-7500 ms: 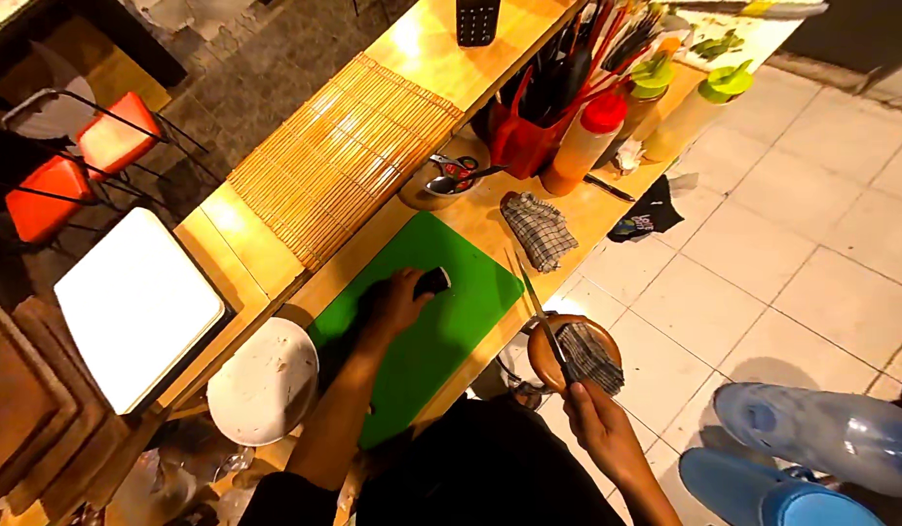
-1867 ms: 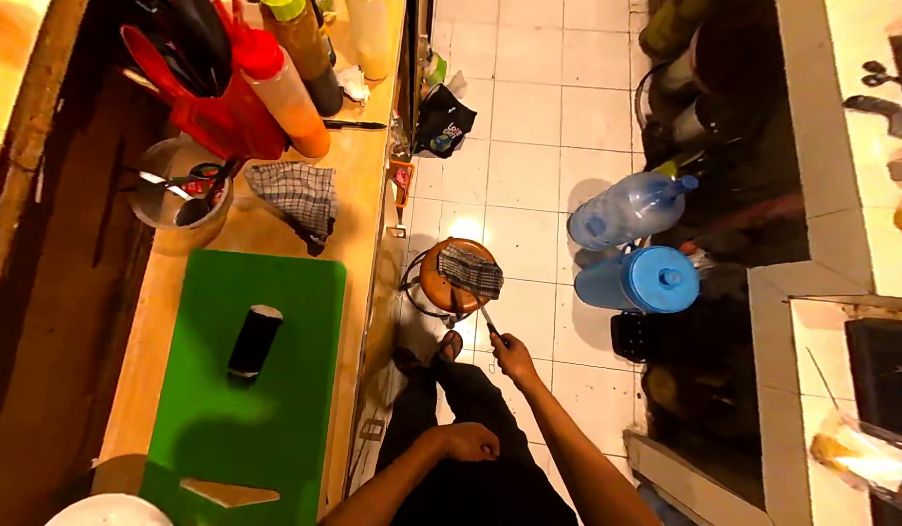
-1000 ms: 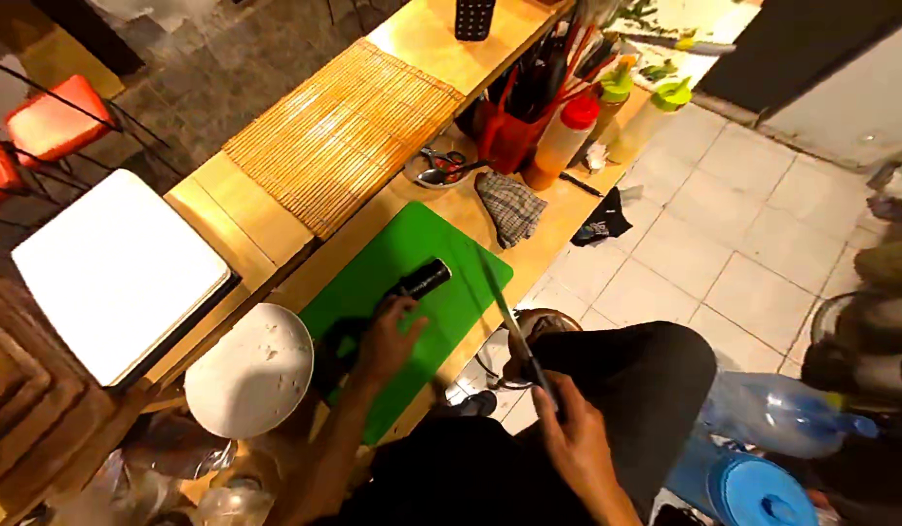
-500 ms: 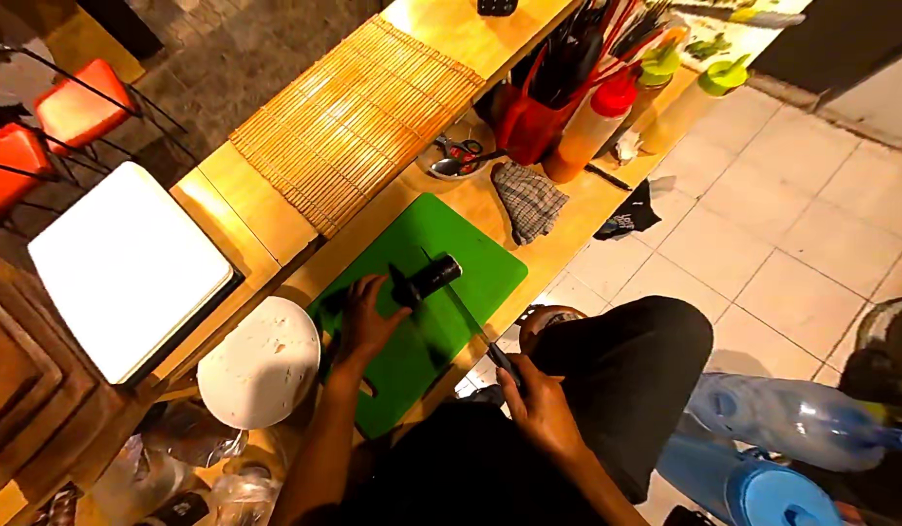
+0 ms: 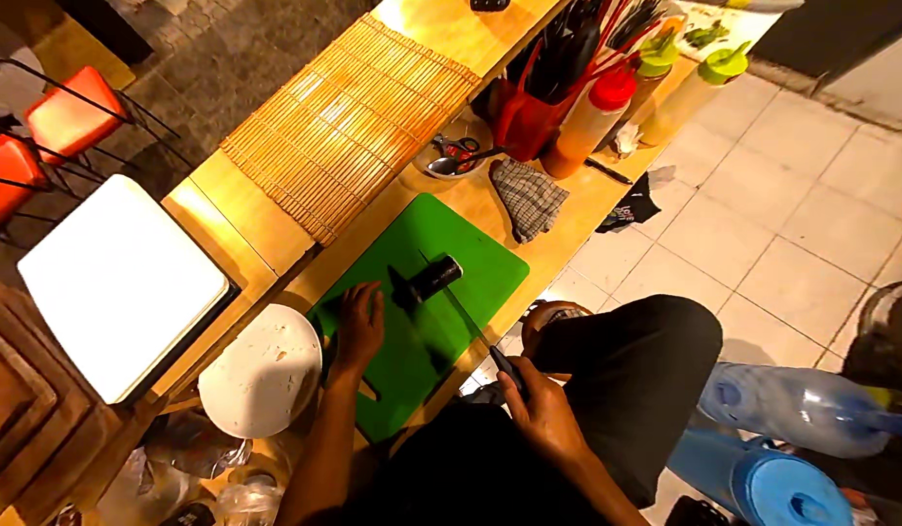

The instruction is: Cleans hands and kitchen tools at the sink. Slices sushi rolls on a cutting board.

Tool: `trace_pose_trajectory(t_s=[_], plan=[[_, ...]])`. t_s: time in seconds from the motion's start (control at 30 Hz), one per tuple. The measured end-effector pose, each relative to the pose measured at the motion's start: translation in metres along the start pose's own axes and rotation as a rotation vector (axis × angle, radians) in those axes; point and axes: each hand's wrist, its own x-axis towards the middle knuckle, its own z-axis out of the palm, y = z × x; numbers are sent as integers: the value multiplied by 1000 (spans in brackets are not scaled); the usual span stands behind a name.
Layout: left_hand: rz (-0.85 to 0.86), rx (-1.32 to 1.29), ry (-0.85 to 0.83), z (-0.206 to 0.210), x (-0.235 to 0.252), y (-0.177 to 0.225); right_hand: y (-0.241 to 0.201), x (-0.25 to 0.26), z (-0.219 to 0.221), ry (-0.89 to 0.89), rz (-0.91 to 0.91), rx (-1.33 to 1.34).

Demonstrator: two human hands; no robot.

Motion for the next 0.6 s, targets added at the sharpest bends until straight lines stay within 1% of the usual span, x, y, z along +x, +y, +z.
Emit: trace_pose_trajectory(t_s=[0.13, 0.33, 0.43, 0.6], plan=[[28, -1, 28, 4, 0, 0, 0, 0, 0, 5, -3, -8], [52, 59, -33, 11, 10, 23, 0, -1, 1, 8, -9, -8], [105, 126, -51, 19, 18, 37, 0, -2, 1, 4, -8, -10], [138, 286, -149, 31, 32, 57, -5, -3, -1, -12, 9, -39]])
